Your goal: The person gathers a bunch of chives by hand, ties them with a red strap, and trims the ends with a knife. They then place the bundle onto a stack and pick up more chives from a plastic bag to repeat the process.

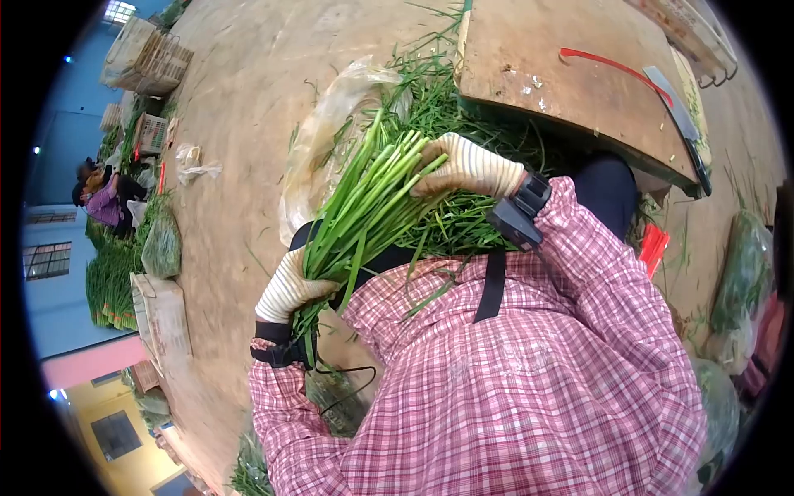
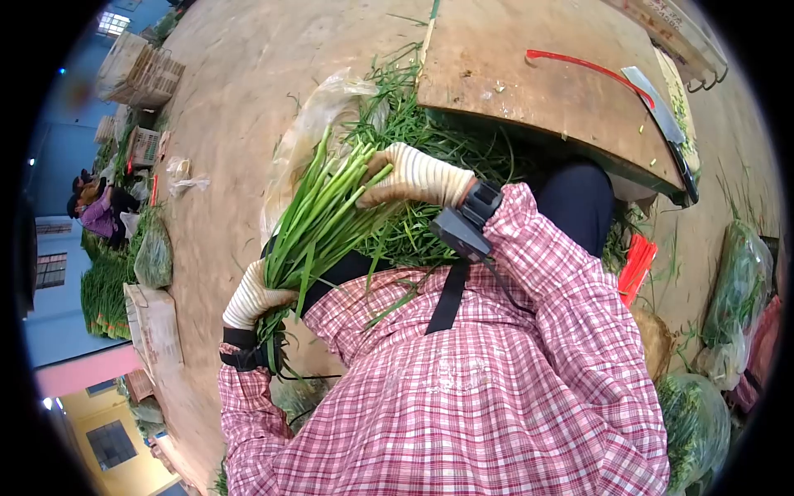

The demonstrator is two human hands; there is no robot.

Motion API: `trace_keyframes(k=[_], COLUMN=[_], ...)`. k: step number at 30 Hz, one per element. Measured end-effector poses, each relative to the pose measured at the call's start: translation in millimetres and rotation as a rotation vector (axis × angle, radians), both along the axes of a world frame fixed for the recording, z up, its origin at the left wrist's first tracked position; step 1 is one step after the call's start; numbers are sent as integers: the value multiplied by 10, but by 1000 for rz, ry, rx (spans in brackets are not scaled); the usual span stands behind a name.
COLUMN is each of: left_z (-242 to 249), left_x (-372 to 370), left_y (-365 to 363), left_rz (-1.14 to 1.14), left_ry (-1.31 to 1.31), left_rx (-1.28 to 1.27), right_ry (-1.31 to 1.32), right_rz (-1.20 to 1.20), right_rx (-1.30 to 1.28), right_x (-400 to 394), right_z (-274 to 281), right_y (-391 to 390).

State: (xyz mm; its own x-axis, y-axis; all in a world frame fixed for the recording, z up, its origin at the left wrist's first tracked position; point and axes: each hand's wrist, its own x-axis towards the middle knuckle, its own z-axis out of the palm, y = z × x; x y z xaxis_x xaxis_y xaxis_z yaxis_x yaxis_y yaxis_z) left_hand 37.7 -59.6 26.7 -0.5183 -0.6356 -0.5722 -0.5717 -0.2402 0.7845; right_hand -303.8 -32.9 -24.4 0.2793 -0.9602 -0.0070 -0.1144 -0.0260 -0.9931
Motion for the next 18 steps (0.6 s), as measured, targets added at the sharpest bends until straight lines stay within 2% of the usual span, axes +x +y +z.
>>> trace_keyframes(k=[2, 6, 8, 9, 10, 12, 14, 16, 18], left_z=[-50, -6, 14, 33, 61, 131, 223, 215, 162], left_x=[25, -27, -13, 18, 65, 93, 43, -70, -92], left_y=[-3, 27, 19, 7, 5, -8, -51, -57, -60], left_rz=[-12, 8, 25, 28, 25, 27, -25, -35, -69], left_ry=[58, -8, 12, 14, -43, -98, -192, -164, -90], left_rx=[-72, -58, -61, -68, -85, -101, -38, -85, -156], right_ry=[-153, -147, -122, -133, -274, -279, 66, 280, -125], right_rz=[-25, -106, -123, -213, -255, -333, -248, -93, 209], right_rx=[-6, 81, -21, -134, -56, 11, -177, -514, 115], right_x=[3, 5, -69, -129, -205, -375, -307, -140, -164], right_z=[-8, -59, -79, -140, -138, -233, 101, 127, 231], right_y=[65, 102, 86, 109, 141, 91, 32, -134, -165])
